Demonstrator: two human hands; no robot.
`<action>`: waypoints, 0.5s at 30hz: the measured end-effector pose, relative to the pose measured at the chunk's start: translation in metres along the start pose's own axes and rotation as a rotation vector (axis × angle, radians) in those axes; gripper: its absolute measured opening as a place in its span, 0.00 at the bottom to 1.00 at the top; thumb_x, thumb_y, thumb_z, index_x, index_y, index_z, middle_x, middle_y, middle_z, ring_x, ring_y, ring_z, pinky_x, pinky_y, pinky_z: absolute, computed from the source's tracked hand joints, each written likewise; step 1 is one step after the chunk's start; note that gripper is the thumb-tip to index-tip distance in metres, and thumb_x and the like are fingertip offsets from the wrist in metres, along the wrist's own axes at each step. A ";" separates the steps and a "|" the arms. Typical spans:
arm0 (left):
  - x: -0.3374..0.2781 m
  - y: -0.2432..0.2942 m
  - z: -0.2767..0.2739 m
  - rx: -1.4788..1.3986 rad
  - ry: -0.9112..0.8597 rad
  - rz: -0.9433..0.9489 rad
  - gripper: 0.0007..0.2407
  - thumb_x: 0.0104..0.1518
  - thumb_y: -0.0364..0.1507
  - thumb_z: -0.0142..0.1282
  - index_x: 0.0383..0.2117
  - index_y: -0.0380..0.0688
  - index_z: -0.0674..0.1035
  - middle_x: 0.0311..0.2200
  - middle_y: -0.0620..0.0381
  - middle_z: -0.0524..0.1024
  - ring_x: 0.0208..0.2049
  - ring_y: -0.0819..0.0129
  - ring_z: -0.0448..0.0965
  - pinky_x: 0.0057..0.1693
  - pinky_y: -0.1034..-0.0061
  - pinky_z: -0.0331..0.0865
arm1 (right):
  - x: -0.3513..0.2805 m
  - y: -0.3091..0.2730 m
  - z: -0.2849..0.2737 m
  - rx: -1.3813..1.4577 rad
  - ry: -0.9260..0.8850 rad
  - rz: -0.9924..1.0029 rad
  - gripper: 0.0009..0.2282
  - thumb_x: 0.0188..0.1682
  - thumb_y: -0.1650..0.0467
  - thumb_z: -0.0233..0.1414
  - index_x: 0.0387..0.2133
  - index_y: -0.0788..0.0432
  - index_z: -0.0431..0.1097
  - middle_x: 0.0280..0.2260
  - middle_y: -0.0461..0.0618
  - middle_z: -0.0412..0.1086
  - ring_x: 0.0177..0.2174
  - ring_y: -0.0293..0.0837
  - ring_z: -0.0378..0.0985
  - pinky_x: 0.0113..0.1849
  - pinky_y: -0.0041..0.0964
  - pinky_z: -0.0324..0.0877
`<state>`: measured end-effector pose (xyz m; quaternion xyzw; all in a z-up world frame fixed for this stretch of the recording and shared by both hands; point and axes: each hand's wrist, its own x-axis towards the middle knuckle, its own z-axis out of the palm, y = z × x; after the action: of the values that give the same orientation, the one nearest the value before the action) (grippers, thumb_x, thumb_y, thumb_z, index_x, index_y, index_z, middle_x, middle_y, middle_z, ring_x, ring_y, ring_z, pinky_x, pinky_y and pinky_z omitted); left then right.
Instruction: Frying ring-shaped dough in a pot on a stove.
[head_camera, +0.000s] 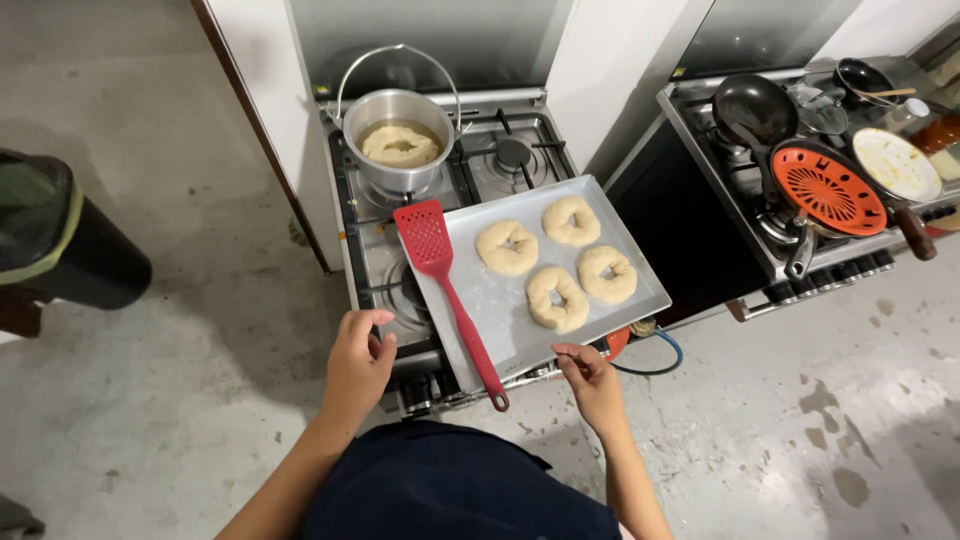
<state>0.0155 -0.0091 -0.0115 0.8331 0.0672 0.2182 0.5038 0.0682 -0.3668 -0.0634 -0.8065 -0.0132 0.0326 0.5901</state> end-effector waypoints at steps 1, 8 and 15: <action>-0.002 -0.001 0.001 -0.012 -0.008 -0.001 0.10 0.55 0.22 0.58 0.42 0.44 0.77 0.40 0.58 0.73 0.24 0.72 0.73 0.33 0.76 0.70 | 0.000 -0.001 0.002 0.015 -0.015 -0.003 0.09 0.52 0.73 0.53 0.44 0.62 0.77 0.34 0.42 0.75 0.33 0.32 0.75 0.38 0.28 0.72; -0.004 -0.005 -0.005 0.003 0.001 -0.031 0.10 0.55 0.22 0.58 0.43 0.44 0.77 0.40 0.59 0.74 0.25 0.72 0.73 0.35 0.76 0.70 | 0.006 -0.006 0.027 -0.023 -0.073 -0.037 0.09 0.53 0.73 0.54 0.44 0.61 0.78 0.31 0.40 0.73 0.30 0.31 0.69 0.34 0.26 0.67; -0.010 -0.010 -0.024 0.038 0.053 -0.084 0.11 0.55 0.22 0.58 0.44 0.45 0.77 0.41 0.59 0.74 0.25 0.72 0.73 0.35 0.76 0.70 | 0.017 -0.020 0.046 0.025 -0.162 -0.053 0.08 0.53 0.73 0.53 0.43 0.61 0.78 0.28 0.38 0.68 0.27 0.29 0.63 0.30 0.25 0.60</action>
<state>-0.0028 0.0118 -0.0132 0.8330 0.1195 0.2174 0.4945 0.0820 -0.3157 -0.0589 -0.7932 -0.0817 0.0824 0.5978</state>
